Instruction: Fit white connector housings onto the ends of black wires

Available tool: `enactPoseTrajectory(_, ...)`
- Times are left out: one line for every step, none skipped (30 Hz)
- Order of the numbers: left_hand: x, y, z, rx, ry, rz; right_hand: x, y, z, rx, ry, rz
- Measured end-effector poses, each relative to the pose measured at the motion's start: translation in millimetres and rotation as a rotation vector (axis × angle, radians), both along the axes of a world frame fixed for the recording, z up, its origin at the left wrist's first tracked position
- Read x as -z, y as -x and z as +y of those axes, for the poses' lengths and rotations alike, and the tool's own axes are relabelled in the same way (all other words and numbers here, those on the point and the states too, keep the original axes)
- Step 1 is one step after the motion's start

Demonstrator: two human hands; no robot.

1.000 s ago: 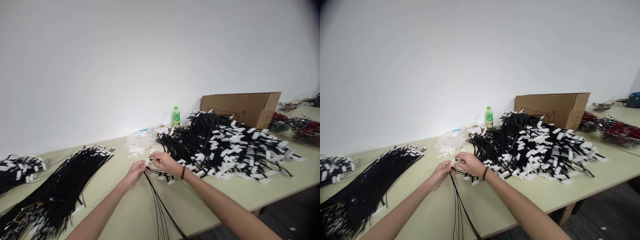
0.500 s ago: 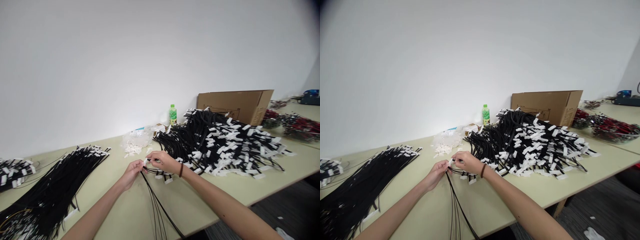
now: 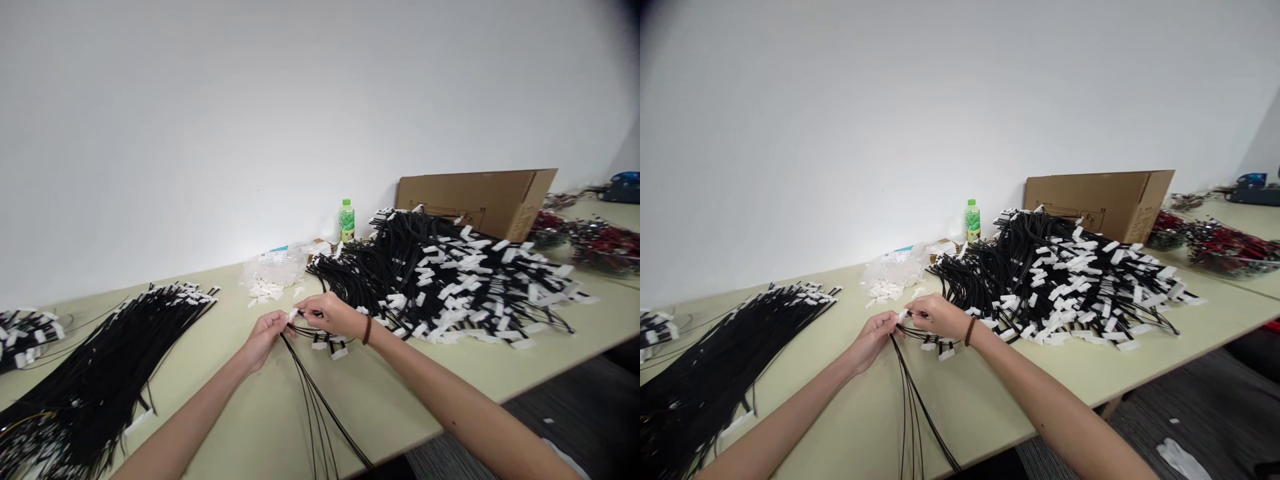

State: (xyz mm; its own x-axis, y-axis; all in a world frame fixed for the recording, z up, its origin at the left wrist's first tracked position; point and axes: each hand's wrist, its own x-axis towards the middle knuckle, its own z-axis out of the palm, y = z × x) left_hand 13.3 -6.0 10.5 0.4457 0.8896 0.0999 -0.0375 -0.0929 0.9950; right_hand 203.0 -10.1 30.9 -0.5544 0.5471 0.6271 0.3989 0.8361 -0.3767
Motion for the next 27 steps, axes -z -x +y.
enactPoseTrajectory(0.4,-0.1,0.3,-0.005,-0.006,0.009,-0.1,-0.1,0.0,-0.007,-0.006,0.002)
enactPoseTrajectory(0.8,-0.1,0.6,-0.012,-0.011,0.021,-0.4,-0.2,0.0,-0.016,-0.012,0.006)
enactPoseTrajectory(1.2,0.0,1.0,-0.020,-0.015,0.032,-0.7,-0.3,-0.1,-0.025,-0.016,0.011)
enactPoseTrajectory(1.6,0.2,1.3,-0.027,-0.019,0.041,-1.1,-0.4,-0.2,-0.028,-0.013,0.013)
enactPoseTrajectory(2.0,0.3,1.6,-0.032,-0.023,0.045,-1.6,-0.5,-0.3,-0.028,-0.007,0.012)
enactPoseTrajectory(2.3,0.4,1.7,-0.034,-0.029,0.047,-1.9,-0.7,-0.4,-0.025,0.001,0.009)
enactPoseTrajectory(2.5,0.5,1.8,-0.033,-0.034,0.045,-2.2,-0.9,-0.5,-0.025,0.008,0.006)
enactPoseTrajectory(2.5,0.6,1.8,-0.033,-0.039,0.043,-2.4,-1.2,-0.5,-0.027,0.014,0.002)
enactPoseTrajectory(2.5,0.5,1.7,-0.032,-0.042,0.041,-2.4,-1.6,-0.5,-0.031,0.020,-0.001)
enactPoseTrajectory(2.3,0.4,1.5,-0.031,-0.041,0.041,-2.2,-1.9,-0.5,-0.035,0.028,-0.003)
enactPoseTrajectory(2.1,0.3,1.2,-0.030,-0.038,0.040,-2.1,-2.2,-0.5,-0.038,0.036,-0.004)
enactPoseTrajectory(1.9,0.2,0.9,-0.027,-0.031,0.036,-1.8,-2.6,-0.5,-0.041,0.045,-0.004)
enactPoseTrajectory(1.6,0.1,0.6,-0.025,-0.025,0.030,-1.6,-2.9,-0.4,-0.042,0.052,-0.003)
enactPoseTrajectory(1.5,0.1,0.3,-0.024,-0.018,0.024,-1.3,-3.2,-0.4,-0.041,0.059,0.001)
enactPoseTrajectory(1.5,0.2,0.2,-0.024,-0.014,0.020,-1.2,-3.5,-0.5,-0.041,0.066,0.004)
enactPoseTrajectory(1.6,0.3,0.2,-0.027,-0.013,0.019,-1.0,-3.9,-0.5,-0.040,0.075,0.007)
enactPoseTrajectory(1.8,0.5,0.4,-0.029,-0.014,0.020,-1.0,-4.2,-0.6,-0.040,0.088,0.009)
enactPoseTrajectory(2.1,0.7,0.6,-0.032,-0.017,0.021,-1.0,-4.6,-0.7,-0.041,0.107,0.011)
enactPoseTrajectory(2.5,0.8,0.9,-0.033,-0.022,0.023,-1.0,-5.0,-0.9,-0.046,0.129,0.012)
enactPoseTrajectory(2.8,1.0,1.2,-0.035,-0.028,0.024,-1.1,-5.4,-0.9,-0.053,0.151,0.015)
enactPoseTrajectory(3.1,1.1,1.4,-0.039,-0.033,0.025,-1.2,-5.7,-1.0,-0.061,0.171,0.018)
enactPoseTrajectory(3.4,1.1,1.6,-0.044,-0.039,0.026,-1.2,-5.9,-0.9,-0.065,0.187,0.022)
enactPoseTrajectory(3.6,1.1,1.6,-0.050,-0.043,0.029,-1.2,-6.1,-0.8,-0.068,0.197,0.025)
enactPoseTrajectory(3.7,1.1,1.5,-0.057,-0.046,0.034,-1.2,-6.2,-0.7,-0.070,0.203,0.026)
enactPoseTrajectory(3.8,1.1,1.4,-0.064,-0.046,0.039,-1.1,-6.3,-0.6,-0.073,0.203,0.024)
enactPoseTrajectory(3.7,0.9,1.1,-0.068,-0.044,0.043,-1.1,-6.3,-0.5,-0.077,0.200,0.023)
enactPoseTrajectory(3.7,0.8,0.8,-0.072,-0.042,0.046,-1.1,-6.4,-0.5,-0.084,0.195,0.018)
